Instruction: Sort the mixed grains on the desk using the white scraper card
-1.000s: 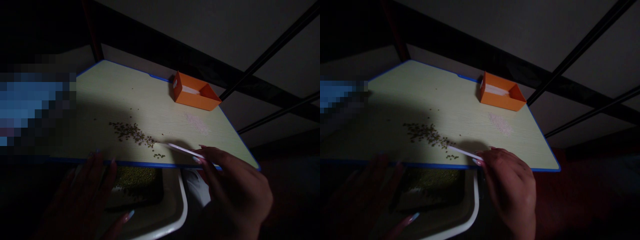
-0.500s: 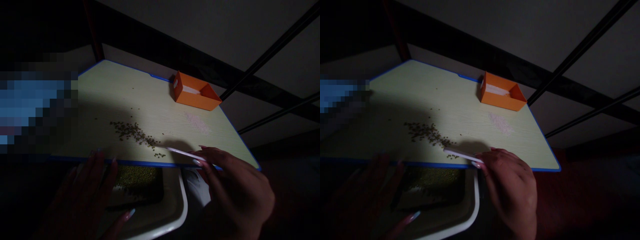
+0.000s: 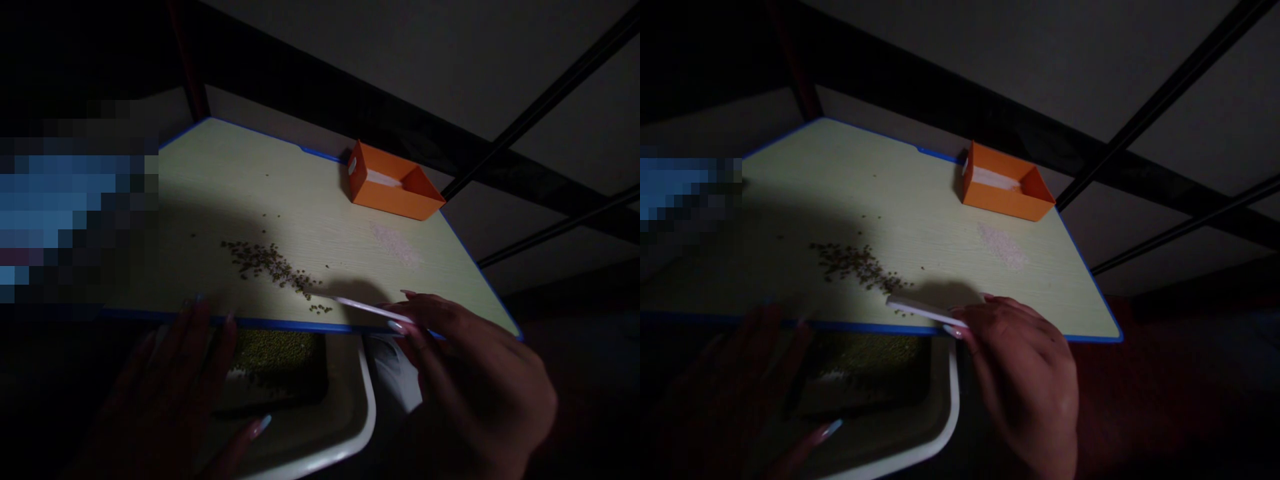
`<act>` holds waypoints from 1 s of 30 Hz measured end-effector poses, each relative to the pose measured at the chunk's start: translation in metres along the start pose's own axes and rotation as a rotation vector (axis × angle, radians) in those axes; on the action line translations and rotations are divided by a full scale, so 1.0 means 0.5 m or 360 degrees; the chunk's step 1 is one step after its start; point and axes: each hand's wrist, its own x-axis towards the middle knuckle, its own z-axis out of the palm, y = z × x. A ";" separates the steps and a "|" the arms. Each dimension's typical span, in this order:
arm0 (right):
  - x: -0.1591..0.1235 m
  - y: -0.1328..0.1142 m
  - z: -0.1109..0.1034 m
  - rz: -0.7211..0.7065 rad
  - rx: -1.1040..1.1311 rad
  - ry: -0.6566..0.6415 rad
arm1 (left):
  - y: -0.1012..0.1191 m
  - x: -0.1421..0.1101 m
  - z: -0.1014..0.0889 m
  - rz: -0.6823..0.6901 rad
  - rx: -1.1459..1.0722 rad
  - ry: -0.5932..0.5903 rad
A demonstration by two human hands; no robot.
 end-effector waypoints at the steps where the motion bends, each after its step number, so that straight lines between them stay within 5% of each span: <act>1: 0.000 0.003 -0.003 0.0005 -0.0003 -0.0006 | 0.001 0.002 -0.001 -0.0015 -0.0020 0.0009; 23: 0.018 -0.005 -0.020 -0.0205 0.0080 -0.0216 | 0.003 0.019 -0.002 0.0032 -0.0035 -0.0008; 28: 0.031 -0.014 -0.029 -0.0362 0.0080 -0.0568 | 0.004 0.014 -0.005 0.0058 -0.0044 0.0043; 30: 0.027 -0.023 -0.021 -0.0267 0.0104 -0.0433 | 0.003 0.010 -0.005 0.0066 -0.0061 0.0051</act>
